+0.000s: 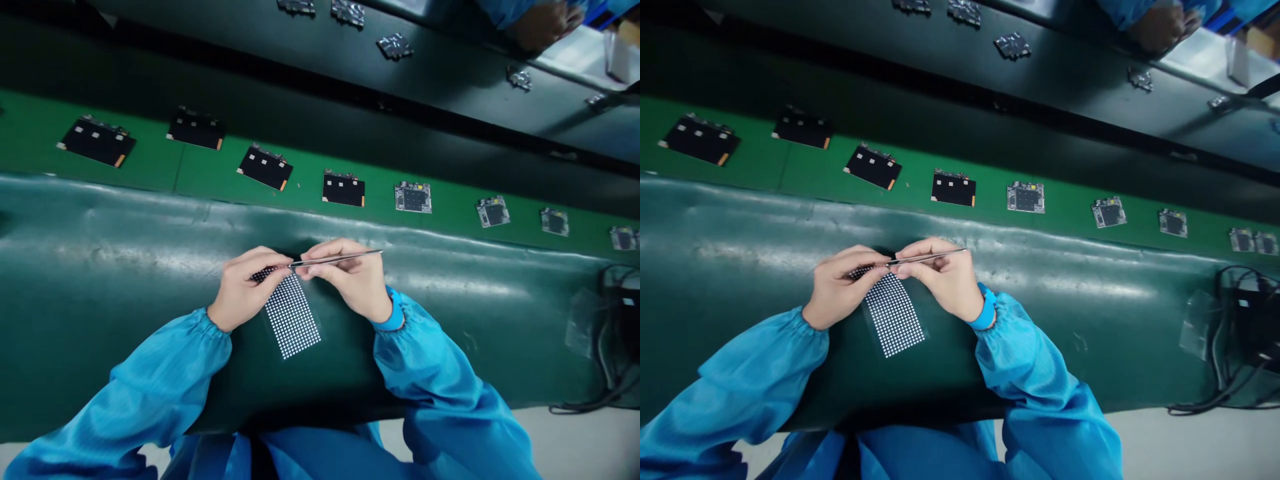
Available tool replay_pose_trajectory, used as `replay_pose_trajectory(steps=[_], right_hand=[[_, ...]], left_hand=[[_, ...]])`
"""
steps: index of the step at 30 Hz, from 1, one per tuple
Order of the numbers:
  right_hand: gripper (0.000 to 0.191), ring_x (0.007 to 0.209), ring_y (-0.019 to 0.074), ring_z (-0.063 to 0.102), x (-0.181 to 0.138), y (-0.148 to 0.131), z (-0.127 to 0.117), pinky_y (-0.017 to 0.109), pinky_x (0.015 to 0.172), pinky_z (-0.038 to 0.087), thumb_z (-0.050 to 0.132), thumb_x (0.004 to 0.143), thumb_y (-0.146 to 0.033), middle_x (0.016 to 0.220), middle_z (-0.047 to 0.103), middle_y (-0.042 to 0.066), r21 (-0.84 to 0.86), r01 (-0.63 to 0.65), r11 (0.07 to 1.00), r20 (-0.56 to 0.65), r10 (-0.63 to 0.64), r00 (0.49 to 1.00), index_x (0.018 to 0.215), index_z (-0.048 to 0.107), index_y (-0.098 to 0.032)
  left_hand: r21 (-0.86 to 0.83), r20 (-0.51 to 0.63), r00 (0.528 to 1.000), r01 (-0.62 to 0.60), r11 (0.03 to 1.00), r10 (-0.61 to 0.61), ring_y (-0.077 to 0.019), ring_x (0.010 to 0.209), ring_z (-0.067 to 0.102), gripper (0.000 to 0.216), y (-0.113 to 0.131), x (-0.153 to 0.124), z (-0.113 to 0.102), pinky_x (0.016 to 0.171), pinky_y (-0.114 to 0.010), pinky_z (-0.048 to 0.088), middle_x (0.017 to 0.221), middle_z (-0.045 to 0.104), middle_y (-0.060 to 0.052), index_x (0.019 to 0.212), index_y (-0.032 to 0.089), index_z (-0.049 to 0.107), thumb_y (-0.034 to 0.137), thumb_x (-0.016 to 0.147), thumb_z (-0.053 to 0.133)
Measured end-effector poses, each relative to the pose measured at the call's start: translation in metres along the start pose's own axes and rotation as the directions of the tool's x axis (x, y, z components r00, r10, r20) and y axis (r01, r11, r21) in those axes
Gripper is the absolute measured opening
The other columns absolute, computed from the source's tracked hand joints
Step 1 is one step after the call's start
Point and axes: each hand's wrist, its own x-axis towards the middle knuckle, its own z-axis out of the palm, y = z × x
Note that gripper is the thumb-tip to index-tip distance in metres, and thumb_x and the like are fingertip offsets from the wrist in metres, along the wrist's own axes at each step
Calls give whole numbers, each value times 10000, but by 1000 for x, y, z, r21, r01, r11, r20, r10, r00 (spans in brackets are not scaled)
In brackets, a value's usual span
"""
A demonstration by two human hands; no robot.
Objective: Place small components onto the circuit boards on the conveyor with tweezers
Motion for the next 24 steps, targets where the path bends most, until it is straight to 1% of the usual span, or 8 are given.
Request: replay_pose_trajectory(steps=[2, 4, 10, 15, 21, 24], right_hand=[[147, 731, 196, 776, 0, 0, 0, 360, 750, 706, 887, 791, -308, 869, 784, 53, -105, 40, 994, -26, -43, 999, 808, 799, -191], [140, 702, 177, 759, 1, 1, 1, 333, 714, 702, 882, 798, -308, 873, 774, 55, -164, 70, 984, -46, -78, 996, 758, 810, -195], [154, 673, 170, 751, 3, 3, 3, 324, 672, 702, 873, 806, -326, 893, 768, 61, -156, 63, 986, -40, -70, 997, 769, 821, -187], [172, 694, 175, 750, 3, 2, 4, 312, 638, 699, 871, 804, -352, 858, 766, 54, -162, 64, 985, -38, -71, 997, 750, 811, -200], [149, 699, 181, 753, 4, 0, 5, 316, 631, 696, 858, 820, -326, 811, 764, 43, -177, 62, 982, -40, -70, 997, 735, 801, -218], [147, 679, 184, 758, 4, 1, 5, 315, 617, 696, 861, 817, -315, 791, 764, 46, -148, 62, 987, -39, -69, 997, 741, 797, -207]], left_hand=[[3, 0, 1000, -1, 1000, 1, -156, 830, 724, 93, 0, 0, 0, 741, -286, 592, 929, 781, -47, 985, 210, 783, 190, 918, 723], [3, -1, 1000, -2, 1000, 2, -153, 830, 725, 88, 0, 0, 0, 745, -282, 589, 928, 781, -46, 976, 206, 783, 180, 914, 726], [4, -2, 1000, 12, 1000, -12, -157, 828, 723, 80, 1, 0, -1, 742, -289, 589, 927, 780, -49, 971, 205, 786, 197, 919, 726], [3, -7, 1000, 12, 1000, -12, -157, 824, 724, 76, 2, 0, 0, 733, -289, 589, 915, 779, -51, 967, 202, 786, 204, 922, 724], [4, -1, 1000, 7, 1000, -7, -156, 832, 723, 83, 1, 0, 0, 745, -292, 591, 929, 780, -48, 976, 206, 783, 191, 918, 725], [4, 0, 1000, 6, 1000, -6, -156, 837, 726, 87, 1, -1, 0, 749, -287, 587, 933, 781, -48, 977, 203, 785, 183, 914, 729]])
